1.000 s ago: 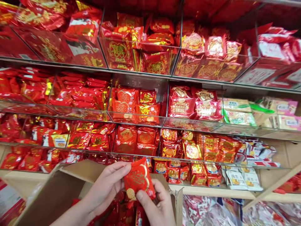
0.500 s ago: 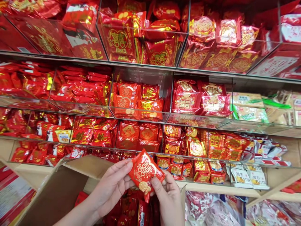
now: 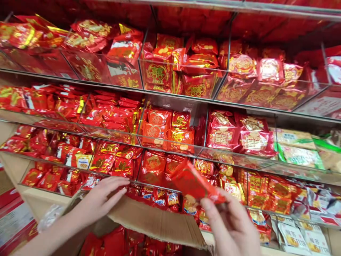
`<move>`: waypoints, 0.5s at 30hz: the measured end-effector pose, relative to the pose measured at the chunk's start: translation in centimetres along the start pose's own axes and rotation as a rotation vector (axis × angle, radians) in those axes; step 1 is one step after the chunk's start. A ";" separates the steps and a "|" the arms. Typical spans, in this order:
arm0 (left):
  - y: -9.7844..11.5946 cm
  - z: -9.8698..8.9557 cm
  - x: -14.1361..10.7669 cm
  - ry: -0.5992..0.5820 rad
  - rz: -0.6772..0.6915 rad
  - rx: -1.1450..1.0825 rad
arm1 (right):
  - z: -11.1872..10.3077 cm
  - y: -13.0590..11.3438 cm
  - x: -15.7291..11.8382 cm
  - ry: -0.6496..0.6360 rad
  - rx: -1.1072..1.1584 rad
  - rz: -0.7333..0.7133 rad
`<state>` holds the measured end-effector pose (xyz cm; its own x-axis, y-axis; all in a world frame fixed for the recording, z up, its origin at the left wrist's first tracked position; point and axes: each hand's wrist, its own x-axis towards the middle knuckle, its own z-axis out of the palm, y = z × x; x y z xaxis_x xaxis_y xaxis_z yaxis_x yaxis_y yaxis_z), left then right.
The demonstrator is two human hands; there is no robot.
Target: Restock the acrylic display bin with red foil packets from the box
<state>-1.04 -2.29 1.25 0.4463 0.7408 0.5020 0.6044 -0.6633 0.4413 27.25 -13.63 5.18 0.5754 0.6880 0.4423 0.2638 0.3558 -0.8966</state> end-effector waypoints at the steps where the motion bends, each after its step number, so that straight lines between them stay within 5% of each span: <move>1: -0.8 -0.6 -0.1 -0.018 -0.026 0.060 | 0.1 -1.1 1.4 0.038 -0.034 -0.067; 4: -1.4 -1.2 -0.6 -0.125 -0.105 0.141 | 1.8 -3.8 6.0 0.084 -0.072 -0.266; 7: -0.5 -0.7 -1.3 -0.250 -0.151 0.220 | 5.3 -5.4 10.1 -0.008 0.025 -0.360; 12: 0.0 -0.3 -2.4 -0.262 -0.183 0.222 | 10.1 -6.6 13.9 -0.246 0.259 0.004; 15: -0.3 -0.2 -2.9 -0.228 -0.149 0.184 | 11.6 -7.0 15.1 -0.211 0.335 0.158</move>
<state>-2.68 -4.28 -0.18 0.4680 0.8467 0.2532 0.7741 -0.5310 0.3448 25.13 1.61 18.37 0.4082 0.8524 0.3268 -0.1011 0.3980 -0.9118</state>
